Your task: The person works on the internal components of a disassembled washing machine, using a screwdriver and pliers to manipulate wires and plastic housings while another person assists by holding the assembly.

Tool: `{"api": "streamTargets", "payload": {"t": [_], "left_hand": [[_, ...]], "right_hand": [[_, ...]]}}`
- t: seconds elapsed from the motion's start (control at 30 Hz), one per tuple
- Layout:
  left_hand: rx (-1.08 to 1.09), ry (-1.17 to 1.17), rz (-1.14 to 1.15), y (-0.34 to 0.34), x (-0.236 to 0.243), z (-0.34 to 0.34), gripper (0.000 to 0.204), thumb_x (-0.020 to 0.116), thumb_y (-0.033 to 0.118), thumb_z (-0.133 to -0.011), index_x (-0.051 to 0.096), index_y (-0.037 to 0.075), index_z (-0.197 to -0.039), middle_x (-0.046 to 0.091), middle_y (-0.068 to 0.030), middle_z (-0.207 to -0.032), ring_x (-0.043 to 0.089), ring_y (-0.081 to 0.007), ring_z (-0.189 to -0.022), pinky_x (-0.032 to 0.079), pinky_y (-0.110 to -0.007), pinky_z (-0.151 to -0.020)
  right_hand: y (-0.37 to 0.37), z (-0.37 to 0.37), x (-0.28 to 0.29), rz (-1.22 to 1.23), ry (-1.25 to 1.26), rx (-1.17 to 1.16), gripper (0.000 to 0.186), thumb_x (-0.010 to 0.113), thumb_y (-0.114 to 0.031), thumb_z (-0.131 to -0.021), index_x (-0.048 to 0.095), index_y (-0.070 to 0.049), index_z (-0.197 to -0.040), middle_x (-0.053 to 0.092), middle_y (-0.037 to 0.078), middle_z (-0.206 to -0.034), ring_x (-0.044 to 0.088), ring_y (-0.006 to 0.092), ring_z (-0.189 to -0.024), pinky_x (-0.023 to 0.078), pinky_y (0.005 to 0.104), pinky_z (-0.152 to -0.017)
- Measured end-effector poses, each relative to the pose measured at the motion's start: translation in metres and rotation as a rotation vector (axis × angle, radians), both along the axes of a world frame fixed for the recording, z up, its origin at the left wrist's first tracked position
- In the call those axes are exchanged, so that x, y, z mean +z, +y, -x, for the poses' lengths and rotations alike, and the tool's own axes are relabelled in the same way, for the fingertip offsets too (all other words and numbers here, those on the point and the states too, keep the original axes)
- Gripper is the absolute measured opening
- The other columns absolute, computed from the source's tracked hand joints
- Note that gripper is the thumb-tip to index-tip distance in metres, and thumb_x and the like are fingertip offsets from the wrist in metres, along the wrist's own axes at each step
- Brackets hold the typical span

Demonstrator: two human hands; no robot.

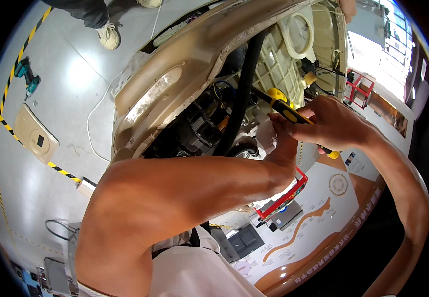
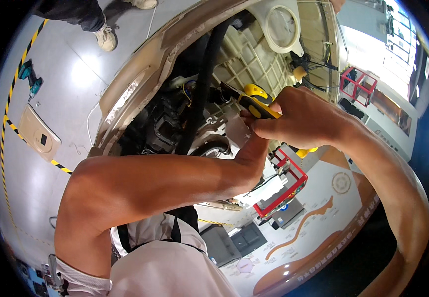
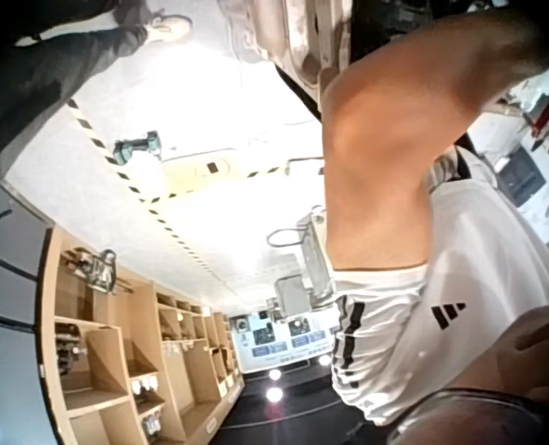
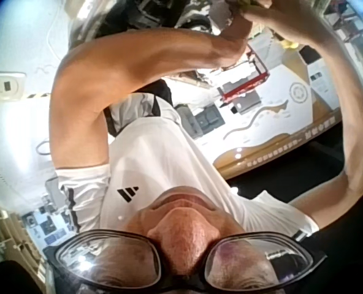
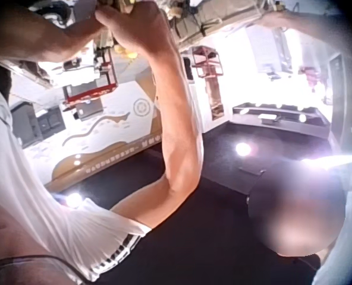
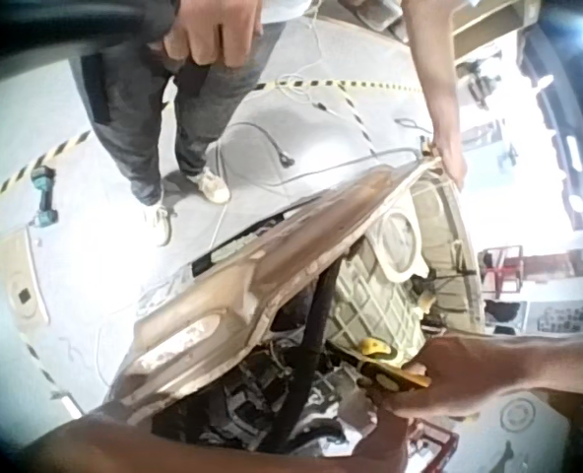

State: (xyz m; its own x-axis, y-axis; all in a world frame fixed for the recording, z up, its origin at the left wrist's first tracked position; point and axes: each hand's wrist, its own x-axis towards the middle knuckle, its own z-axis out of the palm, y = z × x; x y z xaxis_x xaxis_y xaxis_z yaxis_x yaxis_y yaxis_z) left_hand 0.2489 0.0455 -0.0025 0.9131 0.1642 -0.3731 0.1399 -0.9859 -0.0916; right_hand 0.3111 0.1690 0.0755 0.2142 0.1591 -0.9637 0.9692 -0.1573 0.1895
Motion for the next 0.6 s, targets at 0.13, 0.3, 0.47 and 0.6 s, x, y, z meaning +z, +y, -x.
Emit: {"api": "streamTargets", "payload": {"t": [0.13, 0.3, 0.47, 0.6], "left_hand": [[-0.083, 0.087, -0.039, 0.005, -0.001, 0.005, 0.031, 0.069, 0.015, -0.084, 0.070, 0.013, -0.114, 0.066, -0.0077, -0.103, 0.060, -0.0275, -0.102, 0.044, -0.045, -0.089], [-0.175, 0.130, -0.009, 0.014, -0.014, 0.012, 0.032, 0.068, 0.015, -0.084, 0.070, 0.011, -0.116, 0.066, -0.0087, -0.105, 0.059, -0.0291, -0.104, 0.043, -0.047, -0.091], [-0.058, 0.069, 0.173, 0.019, -0.036, 0.020, 0.039, 0.056, 0.032, -0.096, 0.066, 0.010, -0.127, 0.066, -0.0115, -0.116, 0.054, -0.0326, -0.117, 0.031, -0.051, -0.103], [0.096, -0.049, 0.217, 0.020, -0.041, 0.027, 0.050, 0.049, 0.042, -0.099, 0.065, 0.004, -0.127, 0.063, -0.0131, -0.128, 0.047, -0.0343, -0.132, 0.024, -0.053, -0.114]], "right_hand": [[-0.005, -0.012, 0.004, -0.054, 0.081, -0.045, 0.052, 0.061, -0.046, -0.082, 0.065, 0.005, -0.069, 0.057, 0.013, -0.053, 0.059, 0.0215, -0.049, 0.046, 0.0378, -0.053], [-0.008, -0.022, 0.004, -0.088, 0.155, -0.082, 0.039, 0.062, -0.035, -0.086, 0.062, 0.002, -0.075, 0.057, 0.006, -0.052, 0.060, 0.0146, -0.044, 0.045, 0.0309, -0.045], [-0.020, -0.029, 0.002, -0.148, 0.231, -0.192, 0.040, 0.062, -0.034, -0.087, 0.056, 0.002, -0.070, 0.055, 0.006, -0.053, 0.060, 0.0151, -0.044, 0.045, 0.0315, -0.045], [-0.037, -0.032, 0.006, -0.183, 0.197, -0.299, 0.049, 0.060, -0.044, -0.081, 0.067, 0.005, -0.083, 0.054, 0.011, -0.051, 0.054, 0.0199, -0.049, 0.043, 0.0395, -0.054]]}}
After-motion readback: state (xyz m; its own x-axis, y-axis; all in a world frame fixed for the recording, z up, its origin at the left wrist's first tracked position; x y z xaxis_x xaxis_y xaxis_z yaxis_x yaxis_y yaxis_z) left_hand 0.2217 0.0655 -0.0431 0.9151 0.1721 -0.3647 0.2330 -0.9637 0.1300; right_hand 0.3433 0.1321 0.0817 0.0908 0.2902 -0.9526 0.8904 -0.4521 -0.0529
